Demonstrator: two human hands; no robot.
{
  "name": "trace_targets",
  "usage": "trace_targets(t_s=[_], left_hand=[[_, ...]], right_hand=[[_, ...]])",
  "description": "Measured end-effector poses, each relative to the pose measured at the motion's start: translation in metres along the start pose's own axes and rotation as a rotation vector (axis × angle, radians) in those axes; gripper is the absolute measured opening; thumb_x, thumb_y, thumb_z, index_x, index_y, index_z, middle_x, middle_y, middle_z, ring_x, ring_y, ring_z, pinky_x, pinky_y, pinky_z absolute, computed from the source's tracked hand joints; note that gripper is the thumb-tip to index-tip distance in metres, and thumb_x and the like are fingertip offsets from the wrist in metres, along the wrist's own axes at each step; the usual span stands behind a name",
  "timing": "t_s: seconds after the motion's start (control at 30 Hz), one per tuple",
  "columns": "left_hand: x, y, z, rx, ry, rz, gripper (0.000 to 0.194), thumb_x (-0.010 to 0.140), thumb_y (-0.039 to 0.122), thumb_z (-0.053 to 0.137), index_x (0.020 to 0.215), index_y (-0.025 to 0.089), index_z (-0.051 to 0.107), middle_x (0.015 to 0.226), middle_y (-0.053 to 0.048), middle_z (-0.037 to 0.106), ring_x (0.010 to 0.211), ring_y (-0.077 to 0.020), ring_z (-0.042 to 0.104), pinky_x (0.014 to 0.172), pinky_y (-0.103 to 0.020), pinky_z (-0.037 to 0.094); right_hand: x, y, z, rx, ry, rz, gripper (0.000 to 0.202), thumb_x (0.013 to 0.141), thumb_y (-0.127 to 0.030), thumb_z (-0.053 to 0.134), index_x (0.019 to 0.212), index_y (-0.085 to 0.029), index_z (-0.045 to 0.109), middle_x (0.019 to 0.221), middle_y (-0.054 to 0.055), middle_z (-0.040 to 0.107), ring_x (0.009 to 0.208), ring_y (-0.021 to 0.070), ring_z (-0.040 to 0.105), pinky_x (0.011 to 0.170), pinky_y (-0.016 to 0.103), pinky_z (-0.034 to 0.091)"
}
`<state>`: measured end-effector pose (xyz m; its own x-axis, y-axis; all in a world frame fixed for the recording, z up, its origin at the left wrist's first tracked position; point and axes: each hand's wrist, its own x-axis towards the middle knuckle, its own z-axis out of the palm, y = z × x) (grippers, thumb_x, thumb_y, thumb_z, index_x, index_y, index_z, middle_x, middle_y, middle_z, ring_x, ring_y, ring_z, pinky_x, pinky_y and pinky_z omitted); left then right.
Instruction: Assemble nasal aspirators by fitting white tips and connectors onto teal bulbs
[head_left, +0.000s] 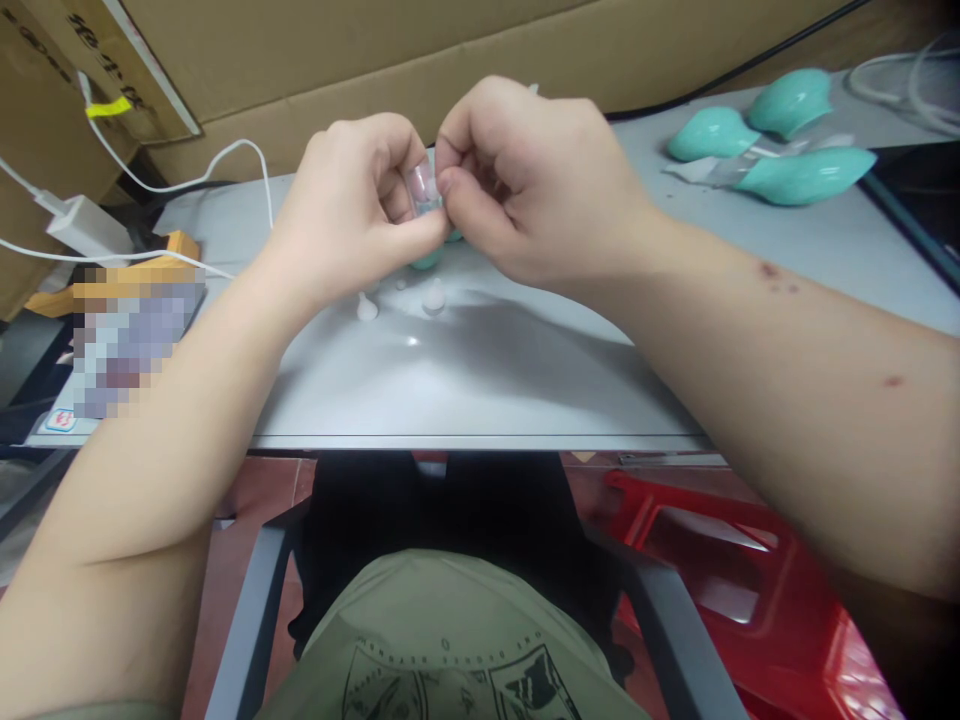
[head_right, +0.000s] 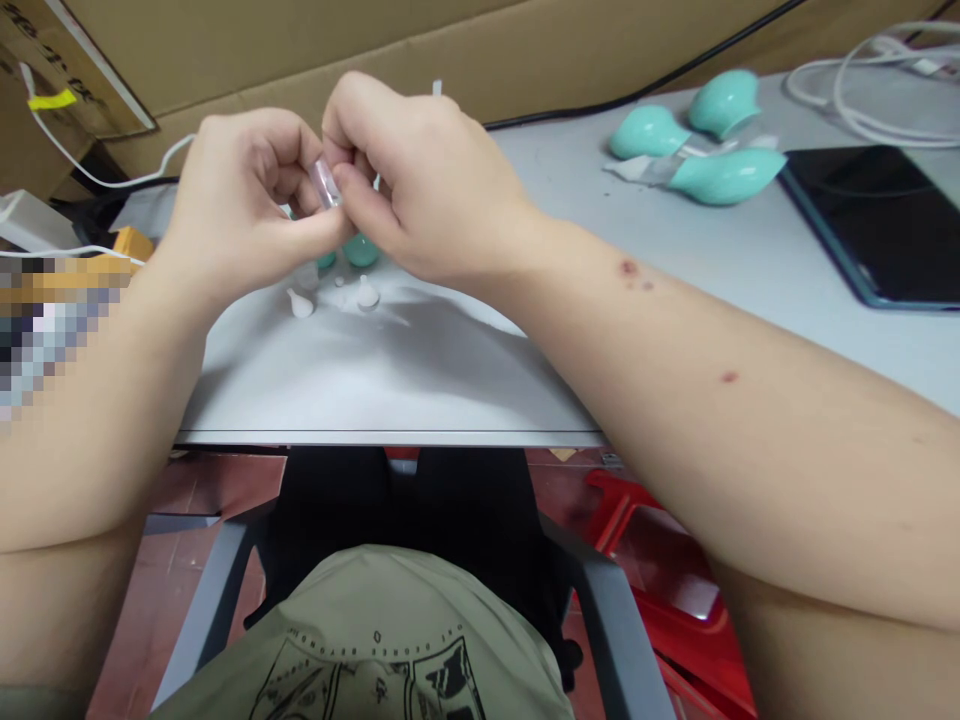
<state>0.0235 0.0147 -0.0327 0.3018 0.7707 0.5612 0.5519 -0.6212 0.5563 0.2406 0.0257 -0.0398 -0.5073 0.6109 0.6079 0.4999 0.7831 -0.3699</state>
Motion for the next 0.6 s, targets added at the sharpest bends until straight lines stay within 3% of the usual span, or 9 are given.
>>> trace_targets(t_s=[0.17, 0.37, 0.6], left_hand=[[-0.0020, 0.0034, -0.0015, -0.041, 0.013, 0.002, 0.023, 0.070, 0.034, 0.081, 0.070, 0.034, 0.058, 0.067, 0.001, 0.072, 0.062, -0.0262, 0.065, 0.065, -0.046, 0.042], [-0.0020, 0.0048, -0.0016, -0.050, 0.019, -0.016, 0.025, 0.067, 0.034, 0.084, 0.068, 0.034, 0.059, 0.065, 0.002, 0.071, 0.062, -0.0274, 0.065, 0.063, -0.046, 0.043], [-0.0001, -0.0012, -0.0012, -0.051, 0.001, -0.010, 0.040, 0.075, 0.045, 0.101, 0.072, 0.032, 0.063, 0.064, 0.005, 0.067, 0.061, -0.0179, 0.052, 0.066, -0.045, 0.042]], right_hand=[[0.0038, 0.0072, 0.0063, 0.031, 0.015, -0.021, 0.025, 0.098, -0.022, 0.072, 0.103, -0.025, 0.048, 0.081, 0.000, 0.055, 0.083, 0.0207, 0.057, 0.085, 0.036, 0.046], [0.0034, 0.0084, 0.0080, 0.083, 0.027, -0.053, 0.024, 0.093, -0.017, 0.069, 0.100, -0.026, 0.048, 0.078, -0.001, 0.054, 0.077, 0.0211, 0.055, 0.084, 0.039, 0.046], [0.0028, 0.0076, 0.0064, 0.055, 0.011, -0.038, 0.025, 0.095, -0.019, 0.072, 0.102, -0.026, 0.049, 0.084, 0.002, 0.059, 0.083, 0.0225, 0.060, 0.086, 0.038, 0.052]])
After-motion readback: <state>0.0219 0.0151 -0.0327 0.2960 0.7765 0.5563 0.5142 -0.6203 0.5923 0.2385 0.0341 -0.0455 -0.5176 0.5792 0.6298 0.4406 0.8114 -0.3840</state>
